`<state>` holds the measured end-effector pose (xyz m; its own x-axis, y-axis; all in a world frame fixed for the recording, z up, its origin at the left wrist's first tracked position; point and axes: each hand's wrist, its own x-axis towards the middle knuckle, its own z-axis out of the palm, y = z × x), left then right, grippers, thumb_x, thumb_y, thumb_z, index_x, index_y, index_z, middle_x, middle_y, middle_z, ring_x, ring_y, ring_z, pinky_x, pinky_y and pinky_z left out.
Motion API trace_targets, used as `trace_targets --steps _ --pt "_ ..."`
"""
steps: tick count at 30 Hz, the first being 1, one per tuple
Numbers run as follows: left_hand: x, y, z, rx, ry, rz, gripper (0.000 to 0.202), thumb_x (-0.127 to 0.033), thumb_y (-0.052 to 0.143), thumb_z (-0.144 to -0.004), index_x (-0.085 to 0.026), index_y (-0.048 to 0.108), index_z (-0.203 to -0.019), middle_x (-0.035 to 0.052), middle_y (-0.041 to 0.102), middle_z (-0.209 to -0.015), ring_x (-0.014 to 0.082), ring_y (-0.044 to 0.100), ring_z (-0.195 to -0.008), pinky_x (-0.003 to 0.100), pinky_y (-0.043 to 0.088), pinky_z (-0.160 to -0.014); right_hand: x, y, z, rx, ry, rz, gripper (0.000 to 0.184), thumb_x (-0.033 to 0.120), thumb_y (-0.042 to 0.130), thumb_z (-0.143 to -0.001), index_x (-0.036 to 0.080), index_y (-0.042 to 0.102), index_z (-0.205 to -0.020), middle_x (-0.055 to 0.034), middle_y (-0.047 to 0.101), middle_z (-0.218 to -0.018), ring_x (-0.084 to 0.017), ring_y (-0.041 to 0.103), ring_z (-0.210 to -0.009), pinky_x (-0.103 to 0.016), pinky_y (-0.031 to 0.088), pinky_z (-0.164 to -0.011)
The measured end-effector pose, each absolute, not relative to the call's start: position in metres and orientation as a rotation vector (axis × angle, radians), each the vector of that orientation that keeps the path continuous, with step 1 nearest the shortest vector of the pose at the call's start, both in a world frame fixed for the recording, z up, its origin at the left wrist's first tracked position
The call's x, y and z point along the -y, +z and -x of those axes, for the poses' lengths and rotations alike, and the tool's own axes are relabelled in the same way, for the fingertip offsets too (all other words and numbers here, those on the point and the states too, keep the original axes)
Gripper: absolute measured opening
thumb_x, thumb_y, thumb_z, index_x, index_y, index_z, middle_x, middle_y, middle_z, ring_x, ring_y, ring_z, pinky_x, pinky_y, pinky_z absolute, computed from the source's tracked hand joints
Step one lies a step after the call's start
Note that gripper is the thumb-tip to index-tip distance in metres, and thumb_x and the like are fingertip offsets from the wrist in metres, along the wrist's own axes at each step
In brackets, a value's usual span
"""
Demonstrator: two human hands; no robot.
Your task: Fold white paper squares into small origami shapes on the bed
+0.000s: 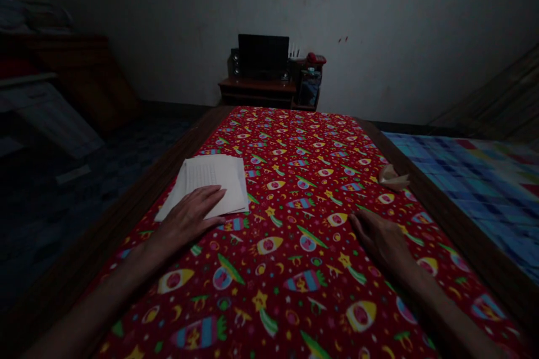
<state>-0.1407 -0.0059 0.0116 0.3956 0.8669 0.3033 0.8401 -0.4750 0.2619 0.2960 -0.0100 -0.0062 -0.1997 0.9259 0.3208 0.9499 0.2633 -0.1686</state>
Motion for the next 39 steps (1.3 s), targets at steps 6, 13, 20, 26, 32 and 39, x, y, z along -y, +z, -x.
trace_targets --steps 6,13,20,26,32,39 --pt "0.006 0.009 0.148 -1.544 0.670 -2.409 0.048 -0.051 0.050 -0.085 -0.023 0.057 -0.122 0.0082 0.056 -0.127 0.0251 0.051 -0.116 0.037 0.039 -0.100 0.011 -0.008 -0.297 2.189 -0.090 1.694 0.031 0.040 0.035 -0.092 0.021 0.048 -0.071 -0.0034 0.058 -0.066 -0.016 0.054 -0.056 -0.025 0.030 -0.053" --pt "-0.005 0.013 0.152 -1.642 0.736 -2.161 0.037 -0.051 0.057 -0.078 -0.020 0.071 -0.093 0.0084 0.068 -0.107 0.0253 0.062 -0.098 0.031 0.045 -0.088 0.011 -0.009 -0.298 2.184 -0.061 1.718 0.030 0.040 0.036 -0.092 0.020 0.050 -0.075 -0.0032 0.058 -0.067 -0.016 0.054 -0.059 -0.025 0.031 -0.055" --pt "0.011 0.019 0.134 -1.821 0.856 -2.177 0.028 -0.040 0.048 -0.085 -0.021 0.067 -0.082 0.0046 0.070 -0.085 0.0199 0.063 -0.080 0.026 0.044 -0.072 0.011 -0.009 -0.299 2.190 -0.075 1.679 0.030 0.039 0.035 -0.092 0.021 0.049 -0.073 -0.0027 0.056 -0.065 -0.016 0.053 -0.056 -0.025 0.031 -0.053" --pt "0.032 0.029 0.099 -1.631 0.845 -2.415 0.027 -0.037 0.045 -0.089 -0.019 0.065 -0.082 0.0036 0.068 -0.084 0.0167 0.062 -0.078 0.024 0.043 -0.069 0.014 -0.008 -0.291 2.154 -0.084 1.596 0.026 0.037 0.040 -0.092 0.019 0.056 -0.083 -0.0058 0.061 -0.074 -0.018 0.057 -0.063 -0.027 0.040 -0.057" --pt "0.052 0.028 0.040 -1.260 0.556 -2.665 0.028 -0.029 0.041 -0.094 -0.015 0.063 -0.084 0.0080 0.066 -0.084 0.0183 0.061 -0.078 0.028 0.042 -0.070 0.050 0.000 -0.226 2.346 -0.194 1.082 0.045 0.025 0.047 -0.090 0.017 0.039 -0.134 -0.0191 0.044 -0.133 -0.027 0.046 -0.119 -0.042 0.044 -0.091" --pt "0.072 0.014 0.006 -0.905 0.474 -2.728 0.022 -0.022 0.041 -0.093 -0.016 0.061 -0.099 0.0086 0.065 -0.096 0.0205 0.059 -0.087 0.032 0.045 -0.076 0.065 -0.007 -0.211 2.508 -0.011 0.790 0.023 0.021 0.042 -0.093 0.019 0.058 -0.109 -0.0084 0.067 -0.106 -0.017 0.060 -0.098 -0.041 0.042 -0.094"
